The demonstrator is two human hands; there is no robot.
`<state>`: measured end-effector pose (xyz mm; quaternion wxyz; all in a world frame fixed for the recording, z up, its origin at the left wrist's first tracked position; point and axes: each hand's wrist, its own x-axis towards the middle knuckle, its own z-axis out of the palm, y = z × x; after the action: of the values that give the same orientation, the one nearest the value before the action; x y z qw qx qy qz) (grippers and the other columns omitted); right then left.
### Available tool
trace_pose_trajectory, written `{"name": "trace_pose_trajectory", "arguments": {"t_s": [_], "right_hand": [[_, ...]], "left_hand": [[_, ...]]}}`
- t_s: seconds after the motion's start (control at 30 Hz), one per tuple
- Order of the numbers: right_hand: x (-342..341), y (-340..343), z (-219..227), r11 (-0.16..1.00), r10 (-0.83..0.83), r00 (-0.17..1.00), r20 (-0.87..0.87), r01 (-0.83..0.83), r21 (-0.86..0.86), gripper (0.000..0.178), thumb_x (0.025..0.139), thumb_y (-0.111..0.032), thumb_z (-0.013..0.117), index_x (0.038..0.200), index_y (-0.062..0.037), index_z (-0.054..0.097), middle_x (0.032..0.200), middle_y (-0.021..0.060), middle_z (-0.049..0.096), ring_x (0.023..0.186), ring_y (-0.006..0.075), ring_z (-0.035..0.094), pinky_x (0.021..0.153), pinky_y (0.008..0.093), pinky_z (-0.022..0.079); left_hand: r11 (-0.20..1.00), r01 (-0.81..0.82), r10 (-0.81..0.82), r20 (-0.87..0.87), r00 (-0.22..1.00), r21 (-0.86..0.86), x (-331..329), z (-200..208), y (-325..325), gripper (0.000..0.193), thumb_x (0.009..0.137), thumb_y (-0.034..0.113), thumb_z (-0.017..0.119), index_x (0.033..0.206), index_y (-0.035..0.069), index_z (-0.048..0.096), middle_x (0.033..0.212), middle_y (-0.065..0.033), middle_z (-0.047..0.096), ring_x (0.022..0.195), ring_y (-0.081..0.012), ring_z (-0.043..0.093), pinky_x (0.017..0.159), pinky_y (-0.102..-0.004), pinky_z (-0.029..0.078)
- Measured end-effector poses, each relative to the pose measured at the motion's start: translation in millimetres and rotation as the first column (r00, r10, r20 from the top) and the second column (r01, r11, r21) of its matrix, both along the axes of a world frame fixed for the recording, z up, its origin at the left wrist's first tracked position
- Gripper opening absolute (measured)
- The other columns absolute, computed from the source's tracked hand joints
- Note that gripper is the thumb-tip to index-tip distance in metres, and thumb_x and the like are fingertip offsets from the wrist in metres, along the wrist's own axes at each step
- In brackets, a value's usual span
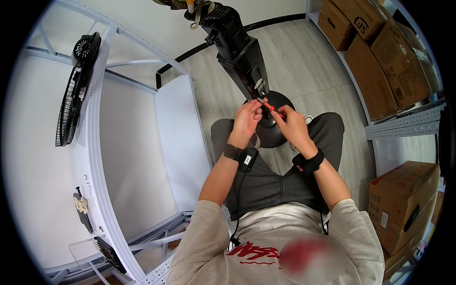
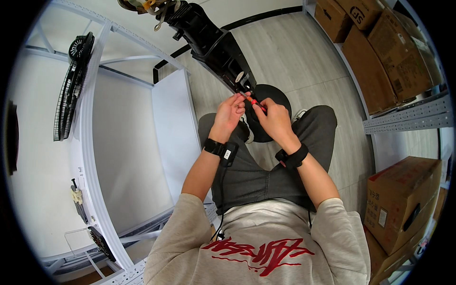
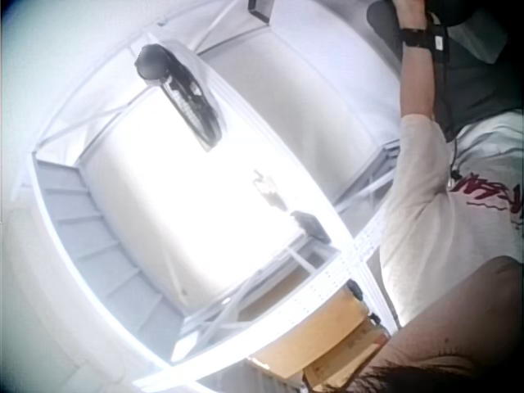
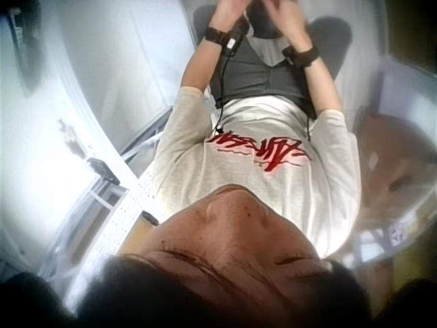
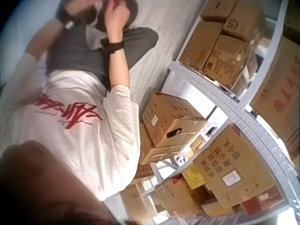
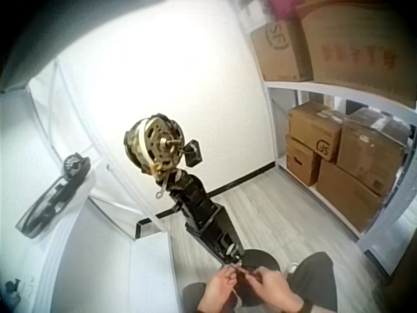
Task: The person assembles a standing fan by connecting internal wires, securing the motor housing, and fastening the base with screws. They use a screwdriver to tighten multiple screws on the fan's base and body.
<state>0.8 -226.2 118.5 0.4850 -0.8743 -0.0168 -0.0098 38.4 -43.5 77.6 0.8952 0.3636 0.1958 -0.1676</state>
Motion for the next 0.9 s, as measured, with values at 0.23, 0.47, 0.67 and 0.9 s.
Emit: {"name": "trace_pose_trajectory", "arguments": {"t_s": [0.23,0.47,0.67,0.9], "right_hand": [[4.3,9.0,3.5,0.999,0.009,1.000,0.021,-0.009,-0.038,0.031,0.093,-0.031,0.067,0.093,0.0002,0.068,0.074,0.0207,0.068,0.071,0.0400,0.068,0.063,0.0466,0.053],[4.2,10.7,1.4,0.985,-0.033,0.998,0.056,0.041,-0.165,0.034,0.093,-0.035,0.065,0.099,-0.0016,0.070,0.087,0.0200,0.071,0.082,0.0398,0.068,0.069,0.0469,0.053],[3.7,11.2,6.7,0.999,-0.009,1.000,0.007,0.009,-0.045,0.034,0.095,-0.035,0.063,0.096,-0.0021,0.070,0.090,0.0206,0.070,0.084,0.0404,0.067,0.071,0.0464,0.052],[6.9,4.8,-11.7,0.994,0.025,0.999,0.025,-0.022,-0.106,0.030,0.090,-0.027,0.072,0.102,-0.0008,0.061,0.083,0.0196,0.068,0.080,0.0391,0.067,0.069,0.0450,0.051]], "left_hand": [[0.979,-0.137,0.140,-0.012,0.990,0.154,8.3,-16.5,25.5,0.016,0.099,0.011,0.052,0.109,-0.001,0.056,0.090,-0.0117,0.065,0.067,-0.0134,0.053,0.055,-0.0238,0.041],[0.958,-0.159,0.125,0.151,0.981,0.238,16.2,17.4,25.2,0.047,0.097,0.005,0.045,0.144,0.005,0.040,0.080,-0.0074,0.060,0.067,-0.0122,0.052,0.057,-0.0244,0.039],[0.955,-0.138,0.106,0.131,0.986,0.264,18.1,21.4,20.1,0.048,0.096,0.003,0.042,0.142,0.007,0.049,0.083,-0.0051,0.064,0.068,-0.0088,0.054,0.058,-0.0219,0.043],[0.951,-0.144,0.113,0.127,0.985,0.272,18.8,23.5,16.3,0.049,0.094,0.003,0.042,0.142,0.007,0.049,0.081,-0.0052,0.064,0.066,-0.0088,0.056,0.058,-0.0211,0.045]]}}
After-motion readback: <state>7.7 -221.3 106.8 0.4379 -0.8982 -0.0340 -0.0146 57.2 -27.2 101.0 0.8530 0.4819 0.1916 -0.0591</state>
